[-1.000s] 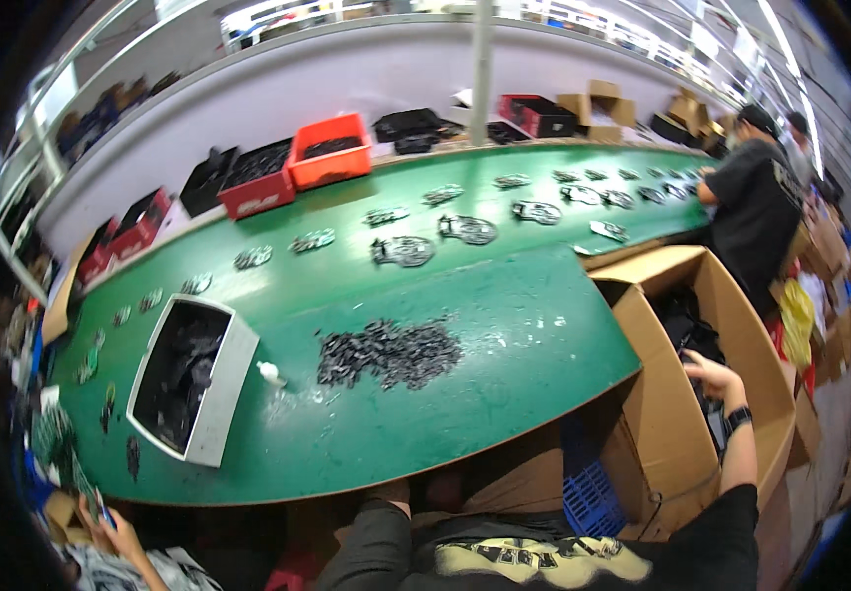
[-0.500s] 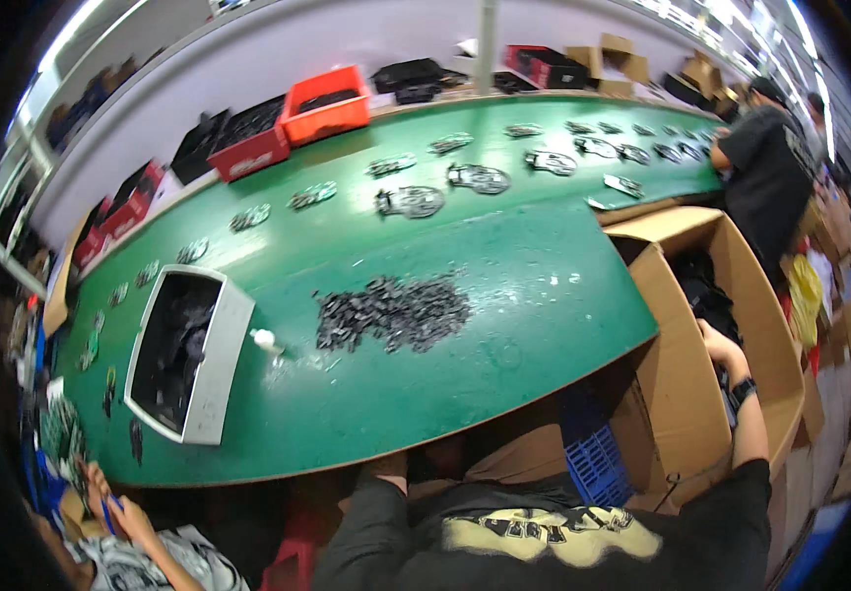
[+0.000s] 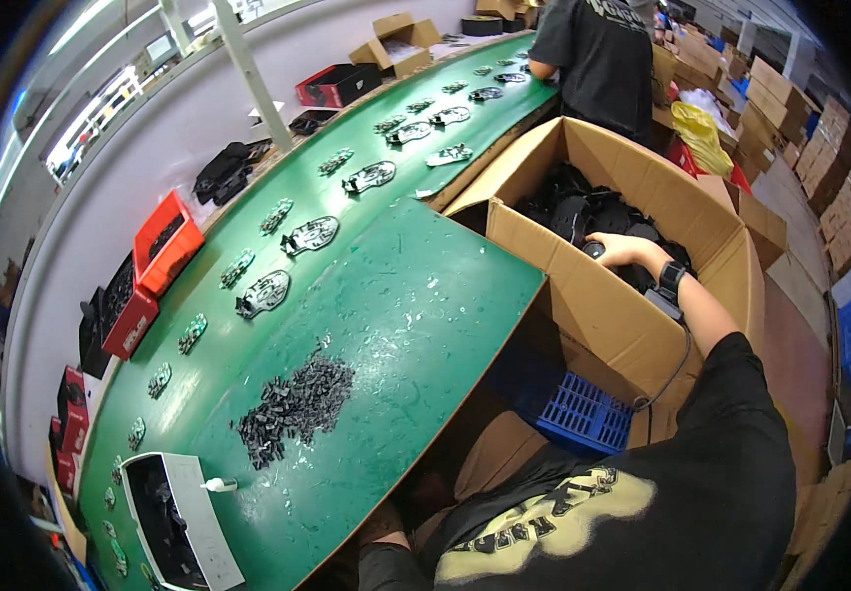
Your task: The person assembles electronic components on a green workbench. They apply glue to black plastic casings, insert small black parts, and attach circuit boards. The person handles multiple units sequentially, placing finished assemblies on the table.
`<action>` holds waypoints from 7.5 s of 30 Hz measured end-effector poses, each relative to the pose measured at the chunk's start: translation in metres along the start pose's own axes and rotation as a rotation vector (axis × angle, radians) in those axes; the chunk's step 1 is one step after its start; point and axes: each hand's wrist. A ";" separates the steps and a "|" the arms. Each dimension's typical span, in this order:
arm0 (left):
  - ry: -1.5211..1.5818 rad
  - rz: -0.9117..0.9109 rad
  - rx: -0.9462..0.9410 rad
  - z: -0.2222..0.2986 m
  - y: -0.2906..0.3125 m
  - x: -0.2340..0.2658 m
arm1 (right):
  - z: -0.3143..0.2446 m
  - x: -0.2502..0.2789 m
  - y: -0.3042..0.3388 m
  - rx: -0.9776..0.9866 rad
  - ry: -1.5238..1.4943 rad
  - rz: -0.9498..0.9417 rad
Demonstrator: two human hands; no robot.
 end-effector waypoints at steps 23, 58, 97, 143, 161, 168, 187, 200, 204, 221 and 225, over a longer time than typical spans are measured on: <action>0.015 0.006 -0.014 0.004 0.001 -0.002 | 0.006 0.008 0.012 -0.270 0.054 0.039; 0.021 0.022 0.002 0.004 0.012 -0.004 | 0.034 0.014 0.033 -0.026 -0.844 0.366; -0.227 -0.098 0.037 -0.039 -0.024 -0.049 | 0.074 0.085 -0.002 0.191 -1.521 0.698; -0.017 0.434 -0.211 0.121 -0.082 -0.009 | -0.282 -0.157 -0.008 0.508 -0.204 0.894; 0.679 0.501 0.150 0.001 0.011 0.103 | -0.327 -0.158 0.050 0.957 -0.962 0.373; 0.036 0.554 0.212 -0.049 0.025 0.094 | -0.382 -0.228 0.043 1.057 -0.516 0.211; -0.017 0.009 -0.355 0.015 0.026 0.055 | -0.272 -0.154 0.030 1.126 0.153 0.748; -0.081 0.357 -0.217 -0.015 0.047 0.075 | -0.359 -0.190 0.066 0.580 -0.822 0.066; -0.027 0.284 -0.356 0.011 0.041 0.070 | -0.377 -0.214 0.049 0.733 -0.854 -0.153; -0.053 0.300 -0.233 0.004 0.024 0.057 | -0.315 -0.175 0.065 1.025 -0.719 0.272; 0.122 0.283 -0.351 0.037 0.015 0.059 | -0.324 -0.183 0.064 1.146 -0.940 -0.067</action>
Point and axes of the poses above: each hand's wrist, its own y-axis away from the middle knuckle, its own x-axis out of the back of the hand, z = x × y, and after that the axes turned 10 degrees about x, right-handed
